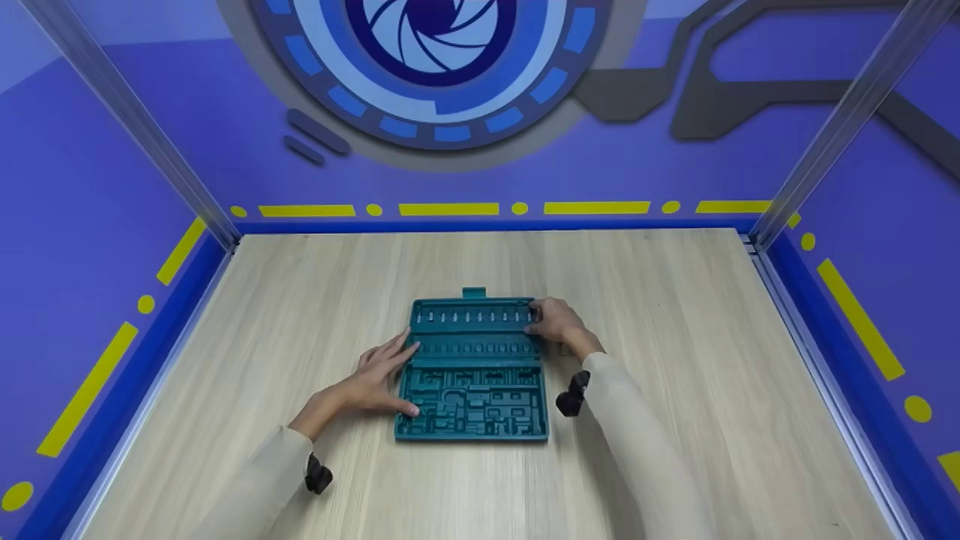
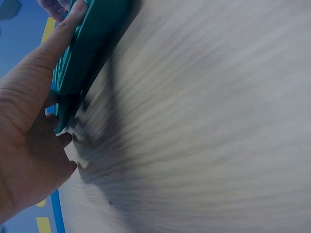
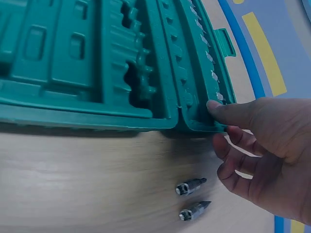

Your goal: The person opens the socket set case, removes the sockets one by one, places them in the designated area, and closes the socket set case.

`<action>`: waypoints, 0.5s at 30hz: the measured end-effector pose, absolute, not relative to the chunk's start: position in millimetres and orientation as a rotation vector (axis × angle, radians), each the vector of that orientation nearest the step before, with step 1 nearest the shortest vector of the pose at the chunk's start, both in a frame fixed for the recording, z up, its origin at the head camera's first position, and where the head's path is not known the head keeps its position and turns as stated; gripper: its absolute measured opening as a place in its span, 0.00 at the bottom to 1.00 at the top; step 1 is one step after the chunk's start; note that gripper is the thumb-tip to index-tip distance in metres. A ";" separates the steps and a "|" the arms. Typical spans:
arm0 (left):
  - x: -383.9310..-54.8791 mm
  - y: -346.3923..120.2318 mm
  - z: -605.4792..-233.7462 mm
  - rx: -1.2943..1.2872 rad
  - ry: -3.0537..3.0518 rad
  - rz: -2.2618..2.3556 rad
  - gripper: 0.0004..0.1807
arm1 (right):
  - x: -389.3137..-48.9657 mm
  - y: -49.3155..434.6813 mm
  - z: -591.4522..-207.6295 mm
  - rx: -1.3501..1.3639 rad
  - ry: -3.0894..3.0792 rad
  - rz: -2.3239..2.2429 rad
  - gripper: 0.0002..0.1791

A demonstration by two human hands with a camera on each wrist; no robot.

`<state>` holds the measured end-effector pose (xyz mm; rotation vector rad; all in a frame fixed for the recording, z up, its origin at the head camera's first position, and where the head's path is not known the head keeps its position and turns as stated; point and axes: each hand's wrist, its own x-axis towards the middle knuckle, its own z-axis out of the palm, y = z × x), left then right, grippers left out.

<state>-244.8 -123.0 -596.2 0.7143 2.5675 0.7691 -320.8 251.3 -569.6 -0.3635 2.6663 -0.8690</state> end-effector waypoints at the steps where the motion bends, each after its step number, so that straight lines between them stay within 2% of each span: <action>1: -244.6 -123.1 -596.8 0.714 2.569 0.767 0.68 | -321.6 251.2 -568.5 -0.358 2.653 -0.851 0.32; 15: -245.3 -122.8 -598.0 0.698 2.574 0.762 0.68 | -327.6 248.5 -558.5 -0.268 2.569 -0.765 0.32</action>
